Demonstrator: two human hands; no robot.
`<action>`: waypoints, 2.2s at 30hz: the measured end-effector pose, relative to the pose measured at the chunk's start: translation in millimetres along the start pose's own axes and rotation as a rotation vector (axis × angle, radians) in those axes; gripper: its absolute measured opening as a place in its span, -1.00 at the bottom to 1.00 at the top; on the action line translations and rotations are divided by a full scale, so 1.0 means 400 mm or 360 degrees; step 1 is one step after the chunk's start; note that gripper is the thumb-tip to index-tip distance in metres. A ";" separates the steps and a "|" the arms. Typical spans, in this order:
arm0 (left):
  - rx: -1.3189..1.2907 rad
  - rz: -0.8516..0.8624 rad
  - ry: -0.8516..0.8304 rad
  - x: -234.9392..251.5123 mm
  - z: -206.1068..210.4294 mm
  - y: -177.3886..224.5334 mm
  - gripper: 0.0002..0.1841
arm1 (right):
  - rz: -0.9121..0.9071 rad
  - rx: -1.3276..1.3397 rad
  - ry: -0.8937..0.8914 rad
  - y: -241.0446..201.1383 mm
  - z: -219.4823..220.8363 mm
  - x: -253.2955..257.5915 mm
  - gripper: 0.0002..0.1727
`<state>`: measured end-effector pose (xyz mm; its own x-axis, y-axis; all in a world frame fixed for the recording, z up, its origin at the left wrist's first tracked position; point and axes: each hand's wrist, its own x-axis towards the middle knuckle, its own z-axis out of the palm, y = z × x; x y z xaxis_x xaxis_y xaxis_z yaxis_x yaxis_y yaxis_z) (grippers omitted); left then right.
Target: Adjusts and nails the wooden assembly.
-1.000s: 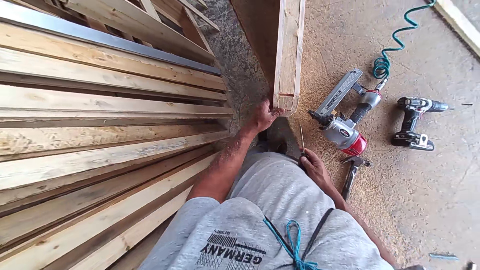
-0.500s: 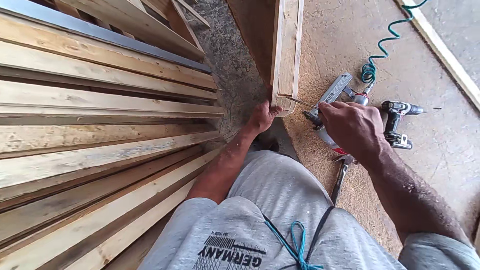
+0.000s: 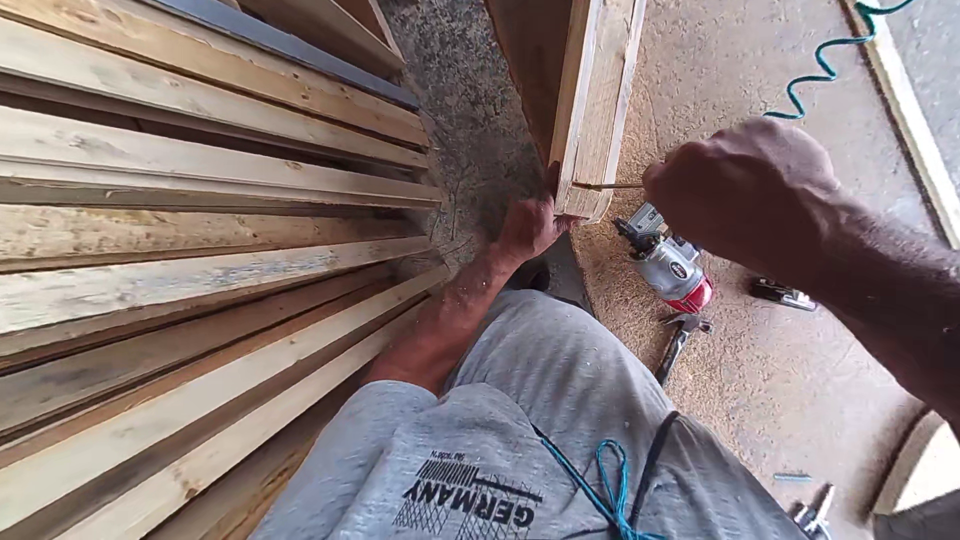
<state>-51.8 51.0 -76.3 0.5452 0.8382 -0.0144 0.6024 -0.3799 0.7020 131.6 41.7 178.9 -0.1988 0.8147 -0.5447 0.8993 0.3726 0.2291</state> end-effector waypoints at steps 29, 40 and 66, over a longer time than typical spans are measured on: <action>-0.0254 0.0104 0.0112 0.002 0.021 -0.017 -0.02 | -0.0417 0.0319 -0.0114 0.167 -0.054 0.168 -0.83; -0.0212 0.0128 0.0093 -0.001 0.024 -0.020 0.00 | 0.0092 0.0444 -0.0180 -0.020 0.063 -0.031 -0.84; -0.0227 -0.0025 -0.0022 0.000 0.004 -0.012 -0.21 | -0.0109 0.0538 -0.0096 0.126 0.020 0.062 -0.78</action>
<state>-53.9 52.1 -80.8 0.5449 0.8378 -0.0353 0.5225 -0.3062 0.7958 175.0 77.2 170.2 -0.2487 0.7616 -0.5984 0.9649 0.2489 -0.0842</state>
